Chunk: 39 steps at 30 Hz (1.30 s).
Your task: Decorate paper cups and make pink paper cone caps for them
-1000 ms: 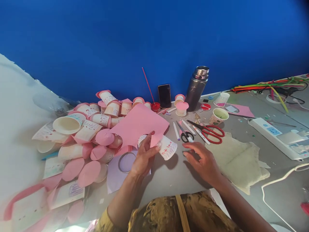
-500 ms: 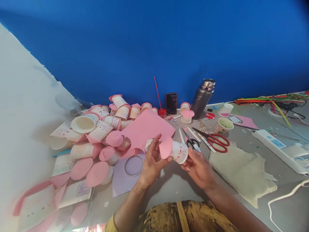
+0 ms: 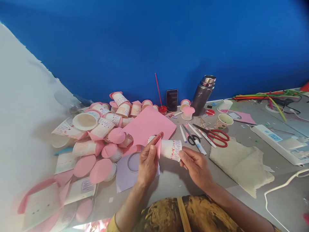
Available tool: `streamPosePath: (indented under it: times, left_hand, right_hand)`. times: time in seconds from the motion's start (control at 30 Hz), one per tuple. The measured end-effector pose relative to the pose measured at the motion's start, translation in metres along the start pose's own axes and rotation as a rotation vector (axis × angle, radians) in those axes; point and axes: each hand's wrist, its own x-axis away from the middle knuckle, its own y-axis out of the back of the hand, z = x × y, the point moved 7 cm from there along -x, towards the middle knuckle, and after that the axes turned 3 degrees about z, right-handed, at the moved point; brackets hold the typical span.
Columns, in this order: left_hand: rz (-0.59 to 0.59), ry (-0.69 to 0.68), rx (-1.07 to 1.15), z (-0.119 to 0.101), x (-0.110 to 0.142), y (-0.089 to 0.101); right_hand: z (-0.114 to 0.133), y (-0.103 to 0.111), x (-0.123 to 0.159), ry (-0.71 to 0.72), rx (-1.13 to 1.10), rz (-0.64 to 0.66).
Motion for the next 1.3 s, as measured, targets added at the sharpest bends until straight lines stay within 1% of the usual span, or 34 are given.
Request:
streamPosePath:
  times: [0.1, 0.27, 0.47, 0.83, 0.97, 1.03, 1.1, 1.17, 1.3]
  left_hand:
    - [-0.015, 0.024, 0.006, 0.001, 0.002, -0.001]
    - [-0.030, 0.047, -0.047, 0.003, 0.003, -0.001]
    - [-0.011, 0.031, -0.186, 0.007, 0.002, 0.003]
    - [-0.018, 0.054, -0.086, 0.003, 0.002, -0.004]
    - [-0.012, 0.045, -0.092, 0.001, 0.002, -0.003]
    - [-0.013, 0.027, -0.098, 0.001, 0.002, -0.002]
    - [-0.016, 0.002, -0.129, 0.001, 0.002, 0.000]
    - [-0.017, -0.021, -0.180, 0.002, 0.003, 0.001]
    - [-0.012, -0.038, -0.215, 0.003, 0.004, 0.003]
  right_hand:
    - [0.004, -0.003, -0.001, 0.029, 0.036, 0.017]
    - [0.006, -0.004, -0.002, 0.053, 0.059, 0.018]
    - [0.003, -0.005, -0.002, 0.042, 0.012, -0.004]
    - [0.003, -0.005, -0.001, 0.056, -0.014, 0.005]
    - [0.009, -0.006, -0.001, 0.054, -0.074, 0.013]
    - [0.009, -0.008, -0.002, 0.052, -0.125, 0.036]
    - [0.004, -0.011, -0.002, 0.023, -0.185, 0.075]
    - [-0.007, -0.014, -0.002, -0.031, -0.235, 0.094]
    - [-0.028, -0.014, -0.001, -0.117, -0.255, 0.047]
